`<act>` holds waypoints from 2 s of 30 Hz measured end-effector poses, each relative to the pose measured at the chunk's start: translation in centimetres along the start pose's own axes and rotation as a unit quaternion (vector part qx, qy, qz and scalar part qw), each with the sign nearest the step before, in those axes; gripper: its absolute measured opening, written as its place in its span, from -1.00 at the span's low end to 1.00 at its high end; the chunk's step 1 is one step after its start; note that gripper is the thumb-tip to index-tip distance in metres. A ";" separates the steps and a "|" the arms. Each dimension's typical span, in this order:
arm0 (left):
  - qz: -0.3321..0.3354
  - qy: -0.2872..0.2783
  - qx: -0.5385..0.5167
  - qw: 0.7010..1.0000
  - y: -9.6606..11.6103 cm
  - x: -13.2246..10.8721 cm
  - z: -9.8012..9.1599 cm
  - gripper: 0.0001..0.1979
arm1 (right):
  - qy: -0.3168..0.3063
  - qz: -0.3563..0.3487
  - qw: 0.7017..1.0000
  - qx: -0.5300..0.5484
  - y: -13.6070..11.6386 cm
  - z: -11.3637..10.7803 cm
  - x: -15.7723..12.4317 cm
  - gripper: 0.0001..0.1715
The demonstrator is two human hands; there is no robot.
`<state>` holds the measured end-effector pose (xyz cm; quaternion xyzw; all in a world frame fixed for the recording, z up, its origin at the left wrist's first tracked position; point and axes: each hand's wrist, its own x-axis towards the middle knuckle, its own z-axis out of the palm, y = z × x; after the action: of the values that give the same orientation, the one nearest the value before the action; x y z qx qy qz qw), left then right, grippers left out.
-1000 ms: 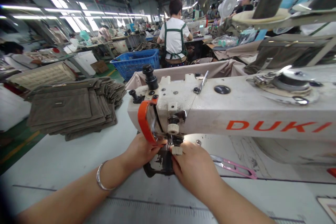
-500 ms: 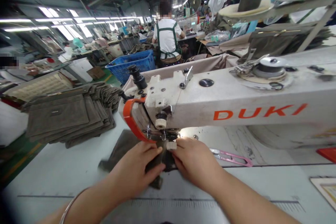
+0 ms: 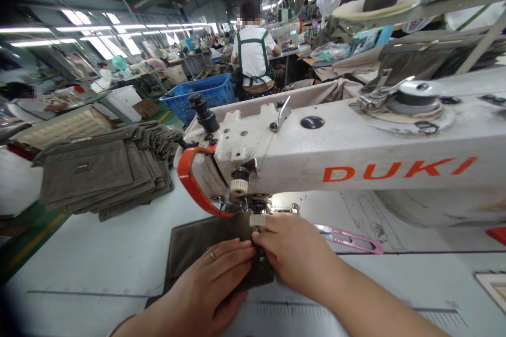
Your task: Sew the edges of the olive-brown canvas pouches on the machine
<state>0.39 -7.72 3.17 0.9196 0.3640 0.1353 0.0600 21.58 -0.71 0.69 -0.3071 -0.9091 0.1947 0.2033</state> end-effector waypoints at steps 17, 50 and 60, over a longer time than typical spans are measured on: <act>0.022 0.024 -0.053 0.998 -6.2 2.7 0.4 -0.65 | -0.008 0.062 0.994 -0.093 0.1 0.3 0.4 -0.46; -0.102 0.170 -0.085 0.976 -3.9 2.2 2.2 -0.86 | 0.073 0.028 0.996 -0.039 -0.2 0.5 0.4 -0.85; -0.064 0.149 -0.102 0.981 -5.6 3.3 2.0 -0.88 | 0.100 0.030 0.993 -0.057 0.0 0.9 0.8 -0.82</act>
<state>-0.32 -1.41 0.80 0.8529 0.4114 0.3032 0.1071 20.59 -0.40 0.15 -0.3634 -0.8841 0.1168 0.2695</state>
